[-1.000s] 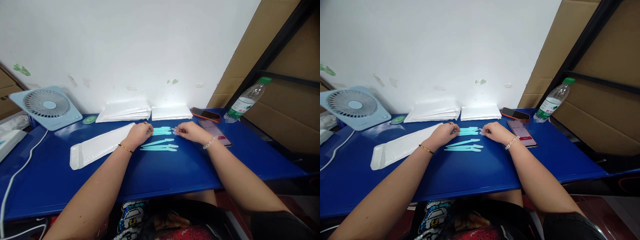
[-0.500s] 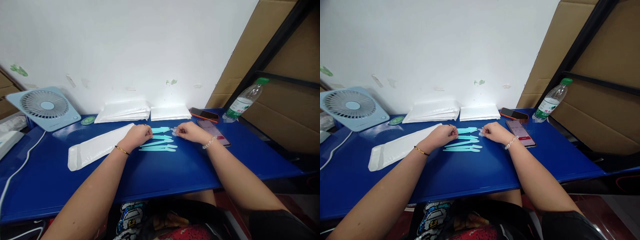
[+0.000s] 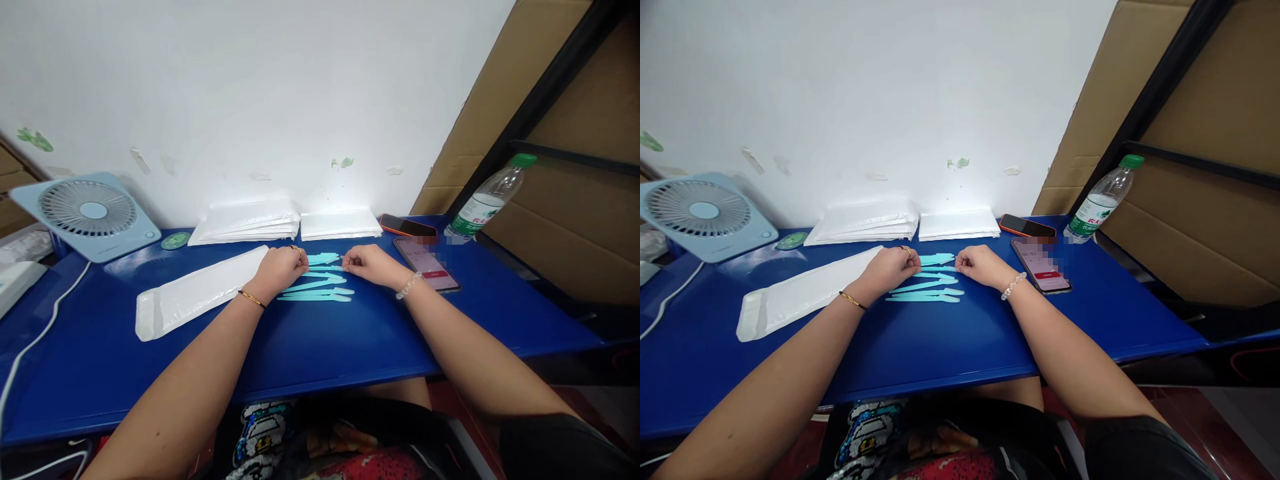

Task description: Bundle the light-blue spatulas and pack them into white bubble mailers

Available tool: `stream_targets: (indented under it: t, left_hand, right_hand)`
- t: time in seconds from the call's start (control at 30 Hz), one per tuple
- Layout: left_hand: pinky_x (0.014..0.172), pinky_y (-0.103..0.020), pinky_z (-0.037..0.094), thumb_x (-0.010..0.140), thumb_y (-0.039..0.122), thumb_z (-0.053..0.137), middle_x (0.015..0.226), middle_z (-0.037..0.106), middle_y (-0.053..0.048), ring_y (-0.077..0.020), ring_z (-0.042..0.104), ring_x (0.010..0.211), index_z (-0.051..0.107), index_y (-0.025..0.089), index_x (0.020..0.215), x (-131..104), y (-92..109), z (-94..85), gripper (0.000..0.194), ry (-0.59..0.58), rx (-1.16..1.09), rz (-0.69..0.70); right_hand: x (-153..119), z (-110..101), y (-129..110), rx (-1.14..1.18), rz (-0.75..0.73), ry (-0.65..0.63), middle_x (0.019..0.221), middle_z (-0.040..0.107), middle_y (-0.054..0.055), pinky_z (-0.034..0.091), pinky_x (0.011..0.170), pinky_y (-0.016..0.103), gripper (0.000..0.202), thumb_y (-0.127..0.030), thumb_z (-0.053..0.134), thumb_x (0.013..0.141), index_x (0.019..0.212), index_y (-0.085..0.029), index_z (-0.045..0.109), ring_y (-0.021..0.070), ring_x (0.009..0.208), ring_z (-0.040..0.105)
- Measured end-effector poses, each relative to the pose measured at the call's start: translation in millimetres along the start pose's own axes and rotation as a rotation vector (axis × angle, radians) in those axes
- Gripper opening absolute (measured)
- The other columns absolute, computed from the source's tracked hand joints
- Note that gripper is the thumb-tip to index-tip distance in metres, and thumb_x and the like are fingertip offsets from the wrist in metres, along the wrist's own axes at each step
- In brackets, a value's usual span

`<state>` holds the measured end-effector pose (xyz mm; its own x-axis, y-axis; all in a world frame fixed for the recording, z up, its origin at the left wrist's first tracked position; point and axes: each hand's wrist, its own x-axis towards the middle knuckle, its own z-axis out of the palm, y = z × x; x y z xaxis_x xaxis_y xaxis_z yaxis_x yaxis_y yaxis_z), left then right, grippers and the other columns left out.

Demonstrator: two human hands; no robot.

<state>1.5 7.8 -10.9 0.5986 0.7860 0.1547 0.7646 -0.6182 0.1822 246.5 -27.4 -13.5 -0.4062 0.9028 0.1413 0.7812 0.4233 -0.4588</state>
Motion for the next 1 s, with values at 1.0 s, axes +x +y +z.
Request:
stream_targets:
  t: [1.0]
  left_hand:
    - [0.052,-0.024,0.035,0.076,0.032,0.057,0.073,0.067,0.000,-0.0137,0.057,0.064,0.065,0.021,0.073,-4.1,-2.0,-3.5,0.015,-0.145,-0.201,-0.059]
  right_hand:
    - [-4.6,-6.2,10.2,0.227,0.079,-0.074,0.084,0.072,0.004,0.050,0.072,0.026,0.016,-0.026,0.064,0.076,0.087,-0.019,0.072,0.0159,0.077,0.065]
